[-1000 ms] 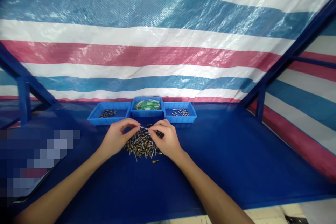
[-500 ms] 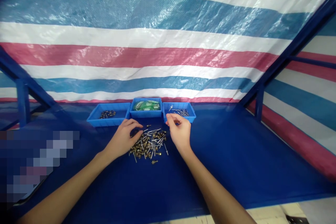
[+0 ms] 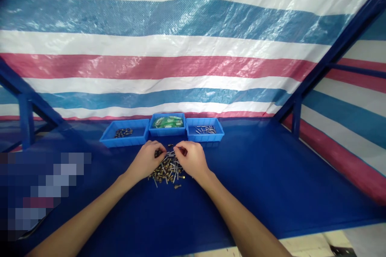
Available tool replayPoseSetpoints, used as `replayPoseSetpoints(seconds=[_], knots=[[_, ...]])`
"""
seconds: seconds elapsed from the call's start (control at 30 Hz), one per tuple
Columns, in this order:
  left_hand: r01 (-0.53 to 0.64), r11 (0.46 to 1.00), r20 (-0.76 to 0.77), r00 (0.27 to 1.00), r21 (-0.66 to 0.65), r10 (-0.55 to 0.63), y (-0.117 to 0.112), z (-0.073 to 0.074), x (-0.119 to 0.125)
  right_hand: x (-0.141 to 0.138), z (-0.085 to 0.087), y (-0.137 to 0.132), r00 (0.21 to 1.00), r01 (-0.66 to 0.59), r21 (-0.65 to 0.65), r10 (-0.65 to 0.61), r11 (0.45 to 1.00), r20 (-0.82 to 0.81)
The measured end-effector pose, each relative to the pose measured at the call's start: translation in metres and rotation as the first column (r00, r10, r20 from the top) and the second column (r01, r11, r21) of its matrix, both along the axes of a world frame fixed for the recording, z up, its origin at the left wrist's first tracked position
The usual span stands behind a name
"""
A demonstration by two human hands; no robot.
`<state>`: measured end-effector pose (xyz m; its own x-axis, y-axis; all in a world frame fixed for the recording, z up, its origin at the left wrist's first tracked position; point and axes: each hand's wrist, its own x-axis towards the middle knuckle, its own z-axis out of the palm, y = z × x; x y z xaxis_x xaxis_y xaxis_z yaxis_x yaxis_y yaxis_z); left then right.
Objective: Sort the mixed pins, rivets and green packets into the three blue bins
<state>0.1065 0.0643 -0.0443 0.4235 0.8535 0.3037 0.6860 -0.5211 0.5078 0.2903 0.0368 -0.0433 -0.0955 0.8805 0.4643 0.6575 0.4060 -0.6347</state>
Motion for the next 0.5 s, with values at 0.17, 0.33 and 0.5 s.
replayPoseSetpoints(seconds=[0.17, 0.33, 0.5], knots=[[-0.006, 1.000, 0.076, 0.997, 0.008, 0.006, -0.006, 0.006, -0.002, 0.003, 0.001, 0.000, 0.999, 0.037, 0.051, -0.038, 0.998, 0.018], [-0.075, 0.967, 0.122, 0.991, 0.244, 0.047, -0.004, 0.018, -0.015, 0.007, 0.001, -0.001, 0.995, 0.082, 0.077, -0.077, 0.994, -0.063], [-0.256, 0.899, 0.175, 0.963, 0.356, 0.205, 0.008, 0.017, -0.030, 0.008, 0.000, -0.001, 0.986, 0.153, -0.019, -0.154, 0.988, -0.062]])
